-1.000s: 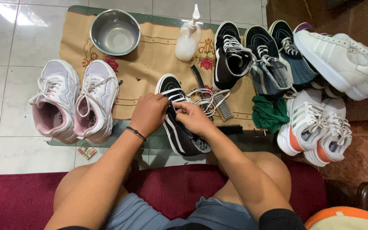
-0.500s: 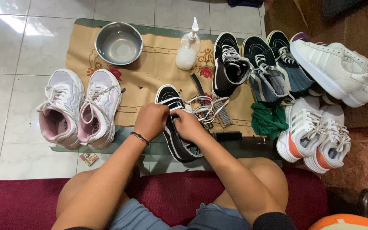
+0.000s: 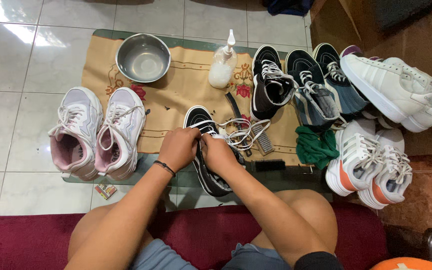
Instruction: The person laces a black sneaker by threading white shoelaces through the eyelets. They pull the laces tight and arrange them across the shoe's tongue.
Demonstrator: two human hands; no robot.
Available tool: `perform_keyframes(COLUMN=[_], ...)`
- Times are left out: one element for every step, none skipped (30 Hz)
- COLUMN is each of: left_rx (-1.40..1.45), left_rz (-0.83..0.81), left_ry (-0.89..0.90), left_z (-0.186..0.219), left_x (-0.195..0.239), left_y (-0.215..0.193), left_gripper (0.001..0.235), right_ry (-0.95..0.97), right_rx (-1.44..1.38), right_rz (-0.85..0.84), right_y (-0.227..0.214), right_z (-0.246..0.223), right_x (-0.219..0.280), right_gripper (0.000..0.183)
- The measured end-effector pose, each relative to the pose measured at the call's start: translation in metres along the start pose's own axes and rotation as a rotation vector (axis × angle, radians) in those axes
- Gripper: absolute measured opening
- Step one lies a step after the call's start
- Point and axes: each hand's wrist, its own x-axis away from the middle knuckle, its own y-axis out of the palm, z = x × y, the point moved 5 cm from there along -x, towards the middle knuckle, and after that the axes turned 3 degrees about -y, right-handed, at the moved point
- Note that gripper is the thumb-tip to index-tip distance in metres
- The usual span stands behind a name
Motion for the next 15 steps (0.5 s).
perform_keyframes(left_rx=[0.001,-0.088,-0.177,-0.175,-0.196,-0.214,-0.211,-0.200,-0.189,-0.188,-0.197,-0.201,-0.196,-0.186,-0.177], left_rz=[0.002,-0.016,-0.034,-0.031,-0.052,-0.078,-0.079,-0.077,-0.075,-0.074,-0.066,-0.068,-0.078,-0.073,-0.067], left_ry=[0.001,-0.022,-0.045,-0.043,-0.053,-0.064,-0.062,-0.070,-0.078,-0.076,-0.079,-0.091,-0.098,-0.101,-0.104], left_z=[0.001,0.001,0.002,0.000,-0.003,-0.005,-0.003,-0.002,-0.001,0.000,-0.001,-0.002,-0.002,-0.003,-0.005], left_x=[0.002,0.003,0.005,0.005,0.004,0.005,0.007,0.007,0.007,0.004,0.002,0.006,0.006,0.006,0.006], left_y=[-0.002,-0.003,-0.004,-0.004,-0.002,0.001,-0.002,-0.007,-0.011,-0.014,-0.017,-0.016,-0.018,-0.021,-0.024], left_gripper=[0.011,0.016,0.024,0.024,0.030,0.036,0.036,0.037,0.038,0.038,0.042,0.046,0.046,0.045,0.044], right_ry=[-0.001,-0.011,-0.021,-0.021,-0.031,-0.039,-0.036,-0.055,-0.075,-0.073,-0.086,-0.097,-0.094,-0.063,-0.031], right_rx=[0.002,0.059,0.116,0.119,0.145,0.171,0.173,0.161,0.148,0.150,0.161,0.168,0.164,0.104,0.043], right_rz=[0.001,0.006,0.011,0.014,0.011,0.004,0.003,0.022,0.040,0.042,0.074,0.091,0.079,0.143,0.207], right_y=[-0.002,-0.004,-0.007,-0.012,-0.017,-0.020,-0.022,-0.025,-0.029,-0.040,-0.052,-0.059,-0.066,-0.077,-0.087], right_z=[-0.003,-0.007,-0.010,-0.016,-0.021,-0.027,-0.027,-0.030,-0.032,-0.035,-0.038,-0.042,-0.034,-0.026,-0.017], right_x=[0.002,0.004,0.006,0.008,0.011,0.015,0.018,0.018,0.019,0.018,0.017,0.019,0.018,0.016,0.014], right_gripper=[0.015,0.015,0.015,0.015,0.015,0.016,0.016,0.016,0.016,0.016,0.017,0.018,0.018,0.017,0.017])
